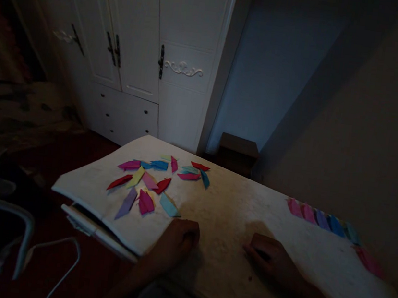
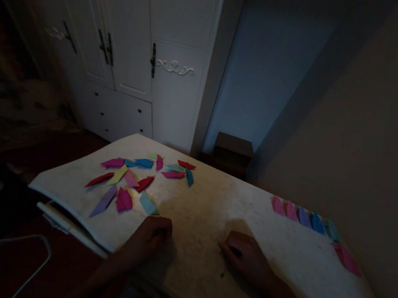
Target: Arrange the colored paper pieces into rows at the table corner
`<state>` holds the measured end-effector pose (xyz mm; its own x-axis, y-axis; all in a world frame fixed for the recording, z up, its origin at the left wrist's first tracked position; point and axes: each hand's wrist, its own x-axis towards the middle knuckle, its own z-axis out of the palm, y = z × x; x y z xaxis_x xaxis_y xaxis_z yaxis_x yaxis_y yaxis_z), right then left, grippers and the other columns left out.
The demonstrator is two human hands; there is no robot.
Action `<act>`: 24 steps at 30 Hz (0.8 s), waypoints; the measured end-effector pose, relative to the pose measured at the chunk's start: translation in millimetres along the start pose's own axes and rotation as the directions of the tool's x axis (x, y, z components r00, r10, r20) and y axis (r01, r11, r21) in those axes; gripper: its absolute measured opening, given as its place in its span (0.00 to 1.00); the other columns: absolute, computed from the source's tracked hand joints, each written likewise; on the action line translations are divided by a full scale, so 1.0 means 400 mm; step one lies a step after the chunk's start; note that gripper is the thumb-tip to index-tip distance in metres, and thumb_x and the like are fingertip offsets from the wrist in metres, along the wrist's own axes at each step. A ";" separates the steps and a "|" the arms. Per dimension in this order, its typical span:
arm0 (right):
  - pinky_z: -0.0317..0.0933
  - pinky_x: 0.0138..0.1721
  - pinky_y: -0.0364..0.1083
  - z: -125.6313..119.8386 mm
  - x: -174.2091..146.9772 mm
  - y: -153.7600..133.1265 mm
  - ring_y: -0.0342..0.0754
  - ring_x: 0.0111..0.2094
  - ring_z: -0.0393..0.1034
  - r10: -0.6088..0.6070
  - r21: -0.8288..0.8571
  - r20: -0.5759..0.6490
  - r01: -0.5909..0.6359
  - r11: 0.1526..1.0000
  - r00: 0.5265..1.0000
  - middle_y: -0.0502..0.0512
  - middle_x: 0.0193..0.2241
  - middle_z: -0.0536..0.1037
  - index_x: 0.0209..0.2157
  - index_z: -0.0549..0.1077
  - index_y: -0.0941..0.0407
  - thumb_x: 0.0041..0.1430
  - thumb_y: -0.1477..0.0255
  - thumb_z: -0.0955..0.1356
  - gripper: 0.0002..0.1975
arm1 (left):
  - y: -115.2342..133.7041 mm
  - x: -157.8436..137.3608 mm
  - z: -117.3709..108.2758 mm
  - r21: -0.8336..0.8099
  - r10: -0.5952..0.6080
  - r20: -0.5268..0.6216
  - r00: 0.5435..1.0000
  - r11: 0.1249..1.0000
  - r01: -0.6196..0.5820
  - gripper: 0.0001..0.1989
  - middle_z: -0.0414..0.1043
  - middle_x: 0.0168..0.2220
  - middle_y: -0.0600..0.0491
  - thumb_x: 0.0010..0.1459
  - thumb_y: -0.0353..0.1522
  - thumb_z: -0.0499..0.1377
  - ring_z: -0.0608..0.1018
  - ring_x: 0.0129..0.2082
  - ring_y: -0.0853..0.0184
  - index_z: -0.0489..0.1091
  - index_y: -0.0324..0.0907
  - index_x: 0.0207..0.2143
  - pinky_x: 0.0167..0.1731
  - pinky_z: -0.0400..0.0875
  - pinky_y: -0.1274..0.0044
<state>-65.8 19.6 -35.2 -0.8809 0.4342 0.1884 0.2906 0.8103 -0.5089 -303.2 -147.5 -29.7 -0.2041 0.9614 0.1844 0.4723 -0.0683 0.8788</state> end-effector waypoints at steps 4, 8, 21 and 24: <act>0.56 0.24 0.45 0.008 0.037 -0.010 0.45 0.21 0.63 -0.025 0.011 -0.046 0.025 1.000 0.999 0.51 0.19 0.69 0.19 0.65 0.54 0.65 0.59 0.59 0.23 | -0.005 -0.002 0.006 -0.093 -0.003 -0.029 1.000 0.996 0.000 0.05 0.59 0.17 0.57 0.36 0.27 0.46 0.64 0.21 0.70 0.59 0.42 0.17 0.25 0.55 0.78; 0.54 0.24 0.44 0.010 0.092 -0.034 0.44 0.20 0.61 -0.080 -0.013 -0.109 0.079 0.997 0.991 0.50 0.18 0.66 0.19 0.64 0.54 0.65 0.57 0.60 0.23 | -0.013 0.006 0.008 -0.216 -0.018 -0.104 0.994 0.976 -0.005 0.04 0.56 0.16 0.58 0.35 0.28 0.45 0.61 0.21 0.70 0.58 0.42 0.16 0.24 0.54 0.78; 0.62 0.45 0.47 0.055 0.491 -0.133 0.51 0.42 0.70 -0.254 -0.262 -0.166 0.205 0.943 0.953 0.61 0.43 0.76 0.45 0.72 0.59 0.60 0.70 0.65 0.12 | -0.023 0.020 -0.002 -0.395 -0.026 -0.093 0.995 0.918 -0.013 0.03 0.52 0.14 0.58 0.33 0.31 0.46 0.57 0.20 0.71 0.56 0.42 0.13 0.23 0.51 0.77; 0.61 0.49 0.46 0.083 0.578 -0.156 0.51 0.49 0.69 -0.131 -0.428 0.001 0.119 0.896 0.991 0.60 0.49 0.75 0.49 0.72 0.58 0.63 0.74 0.62 0.14 | -0.023 0.021 -0.006 -0.445 -0.035 -0.082 0.996 0.895 -0.005 0.03 0.52 0.14 0.58 0.32 0.31 0.47 0.56 0.19 0.72 0.56 0.42 0.12 0.23 0.50 0.77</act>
<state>-299.8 56.4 12.0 -0.9117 0.3237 0.2531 0.3155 0.9461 -0.0737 -311.3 -139.5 -35.4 -0.2904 0.9381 0.1886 0.0418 -0.1845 0.9819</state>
